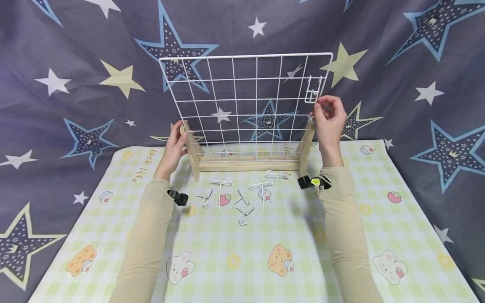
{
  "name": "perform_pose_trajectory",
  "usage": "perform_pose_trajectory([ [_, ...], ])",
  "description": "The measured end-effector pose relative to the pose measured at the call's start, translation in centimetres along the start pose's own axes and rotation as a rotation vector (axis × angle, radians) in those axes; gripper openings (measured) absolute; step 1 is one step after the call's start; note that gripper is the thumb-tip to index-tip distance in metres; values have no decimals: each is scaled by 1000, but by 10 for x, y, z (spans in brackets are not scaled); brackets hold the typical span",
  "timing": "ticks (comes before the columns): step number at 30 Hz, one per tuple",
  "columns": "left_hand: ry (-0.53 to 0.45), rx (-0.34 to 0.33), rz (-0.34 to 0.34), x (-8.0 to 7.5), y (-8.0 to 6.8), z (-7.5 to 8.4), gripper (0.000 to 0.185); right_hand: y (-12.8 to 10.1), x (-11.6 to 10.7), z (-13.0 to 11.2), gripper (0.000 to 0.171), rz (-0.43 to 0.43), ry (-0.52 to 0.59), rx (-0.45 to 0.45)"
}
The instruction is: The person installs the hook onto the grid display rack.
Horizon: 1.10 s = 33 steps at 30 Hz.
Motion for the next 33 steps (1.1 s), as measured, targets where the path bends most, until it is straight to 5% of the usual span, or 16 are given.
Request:
perform_pose_trajectory([
  [10,10,10,4,1,1,2,49,-29,-8,24,14,-107,-129,-53],
  [33,26,5,2,2,-1,1,49,-92,6,50,14,-350,-359,54],
])
Point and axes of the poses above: each hand's wrist, its own y-axis towards the middle knuckle, its own x-axis out of the palm, z = x × y, the point moved 10 cm from there along y, towards the middle knuckle, and after that the axes turned 10 degrees about z, right-handed, at the moved point
